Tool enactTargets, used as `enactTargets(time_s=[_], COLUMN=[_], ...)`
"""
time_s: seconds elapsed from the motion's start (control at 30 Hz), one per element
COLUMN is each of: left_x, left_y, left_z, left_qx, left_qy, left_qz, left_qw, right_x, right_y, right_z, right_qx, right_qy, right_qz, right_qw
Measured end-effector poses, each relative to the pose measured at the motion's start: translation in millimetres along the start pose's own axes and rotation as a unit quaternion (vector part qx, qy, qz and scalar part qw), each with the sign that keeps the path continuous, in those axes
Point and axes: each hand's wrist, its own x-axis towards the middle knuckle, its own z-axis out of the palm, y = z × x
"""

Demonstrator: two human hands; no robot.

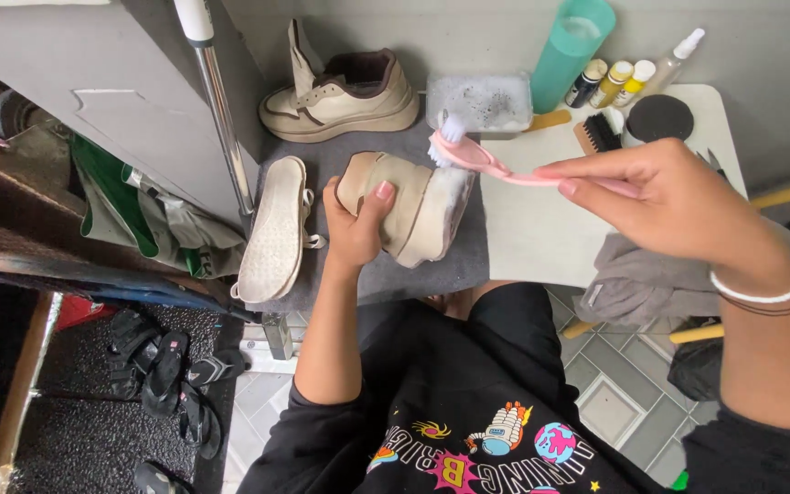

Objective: The person cleans the sole and sides of a beige sneaker using a pink toothbrush and a metal tool. They scrub the shoe's surface and scrape the edges while holding the shoe in their left hand.

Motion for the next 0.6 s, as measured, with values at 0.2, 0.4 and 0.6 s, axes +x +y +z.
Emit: enactTargets(time_s=[0.2,0.4,0.6], left_x=[2.9,10.3,15.1], left_y=[17.2,58.9,68.1], left_z=[11.9,28.9,34.5], left_qx=[0.060,0.040,0.039], left_qy=[-0.042,-0.113,-0.139], left_qz=[0.066,0.099,0.119], left_qw=[0.995,0.988,0.982], right_x=[-24.2,-37.8,-43.9], right_y=[-13.9,-6.6,-5.8], right_z=[-15.0,-17.2,-15.3], right_qx=[-0.084,-0.152,-0.223], right_qy=[0.029,0.064,0.092], right_qz=[0.011,-0.105,-0.143], right_qw=[0.996,0.981,0.960])
